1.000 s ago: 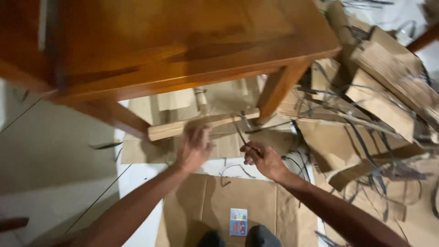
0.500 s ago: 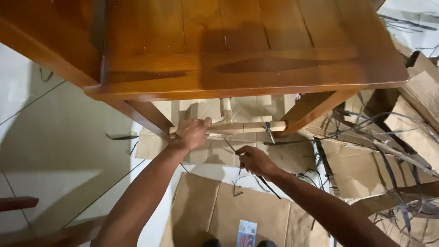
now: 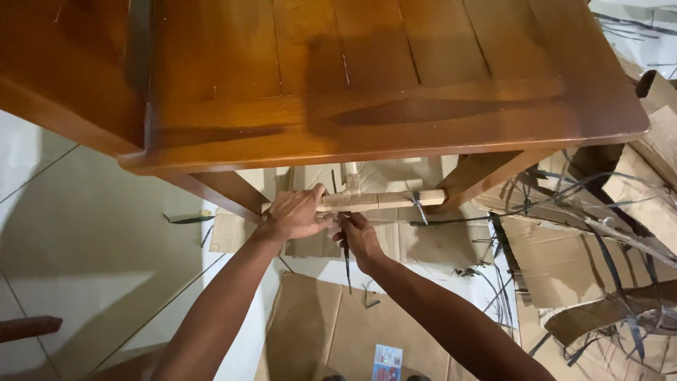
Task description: Tying black wires around the wooden rungs of a chair and cutting them with scissors
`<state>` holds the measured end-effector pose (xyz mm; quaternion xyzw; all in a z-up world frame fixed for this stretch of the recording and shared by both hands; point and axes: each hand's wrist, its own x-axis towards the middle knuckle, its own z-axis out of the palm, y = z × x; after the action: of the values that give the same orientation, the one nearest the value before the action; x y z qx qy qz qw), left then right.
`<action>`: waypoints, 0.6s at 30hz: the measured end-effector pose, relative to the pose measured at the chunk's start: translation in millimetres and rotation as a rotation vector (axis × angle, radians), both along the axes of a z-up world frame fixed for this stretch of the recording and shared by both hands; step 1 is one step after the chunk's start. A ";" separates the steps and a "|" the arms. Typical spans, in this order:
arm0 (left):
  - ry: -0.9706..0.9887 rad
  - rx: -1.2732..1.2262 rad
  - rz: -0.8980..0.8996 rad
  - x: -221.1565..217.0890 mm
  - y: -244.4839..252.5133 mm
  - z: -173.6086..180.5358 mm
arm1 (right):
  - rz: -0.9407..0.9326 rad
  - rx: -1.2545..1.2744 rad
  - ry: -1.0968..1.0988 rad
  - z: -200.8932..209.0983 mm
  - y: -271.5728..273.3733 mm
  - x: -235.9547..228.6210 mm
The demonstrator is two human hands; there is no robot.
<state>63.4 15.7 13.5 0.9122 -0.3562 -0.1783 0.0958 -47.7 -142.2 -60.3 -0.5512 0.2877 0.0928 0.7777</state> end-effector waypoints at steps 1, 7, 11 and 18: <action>-0.001 0.000 -0.001 -1.7 1.3 0.6 | -0.001 0.000 -0.001 -0.4 0.3 1.5; 0.113 -0.155 0.111 -12.5 -1.9 39.1 | -0.030 0.102 0.008 -9.0 13.6 10.2; 0.142 -0.064 0.260 -11.9 -11.2 19.2 | -0.022 0.110 -0.014 -18.2 12.1 12.9; 0.045 0.023 0.174 -6.4 -4.3 13.6 | 0.075 0.069 0.001 -18.0 17.0 11.9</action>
<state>57.0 11.4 27.1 0.9366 -0.2711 -0.1939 0.1083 -35.8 -125.2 -78.3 -0.5344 0.2641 0.1321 0.7920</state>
